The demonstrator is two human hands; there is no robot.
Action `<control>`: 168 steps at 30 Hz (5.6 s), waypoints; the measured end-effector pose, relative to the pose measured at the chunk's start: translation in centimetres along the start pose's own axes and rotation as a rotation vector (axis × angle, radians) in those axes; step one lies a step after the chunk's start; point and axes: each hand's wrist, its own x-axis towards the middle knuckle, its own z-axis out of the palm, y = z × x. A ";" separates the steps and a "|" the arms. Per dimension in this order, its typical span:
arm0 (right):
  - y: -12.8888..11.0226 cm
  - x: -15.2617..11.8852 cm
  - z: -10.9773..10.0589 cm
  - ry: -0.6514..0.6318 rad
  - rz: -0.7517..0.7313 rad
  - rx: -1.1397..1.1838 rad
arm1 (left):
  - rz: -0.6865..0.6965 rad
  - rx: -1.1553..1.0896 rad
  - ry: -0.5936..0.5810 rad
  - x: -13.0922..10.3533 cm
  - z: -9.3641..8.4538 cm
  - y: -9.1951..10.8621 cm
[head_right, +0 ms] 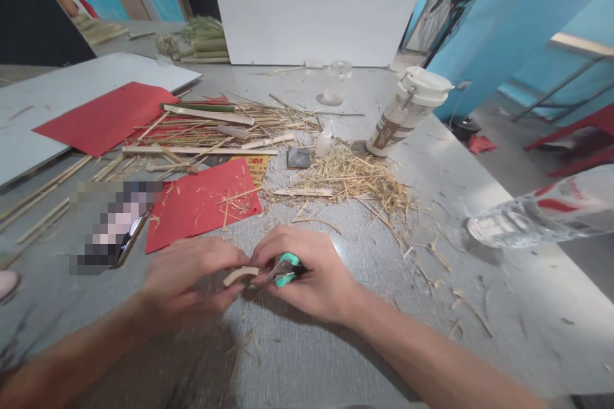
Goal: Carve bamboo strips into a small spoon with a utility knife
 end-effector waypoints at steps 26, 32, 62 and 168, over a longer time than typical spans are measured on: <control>-0.9 -0.6 0.5 0.029 -0.170 -0.180 | 0.095 -0.077 0.023 -0.3 -0.7 -0.1; -0.9 -0.5 0.5 0.018 -0.153 -0.187 | 0.099 -0.044 0.010 -0.4 -0.7 -0.2; 0.0 -0.3 -0.8 0.016 -0.013 -0.426 | -0.096 0.171 0.117 0.0 -1.1 0.3; 0.0 -0.7 -1.5 -0.152 0.203 -0.800 | -1.038 -0.944 -0.041 0.0 0.8 0.0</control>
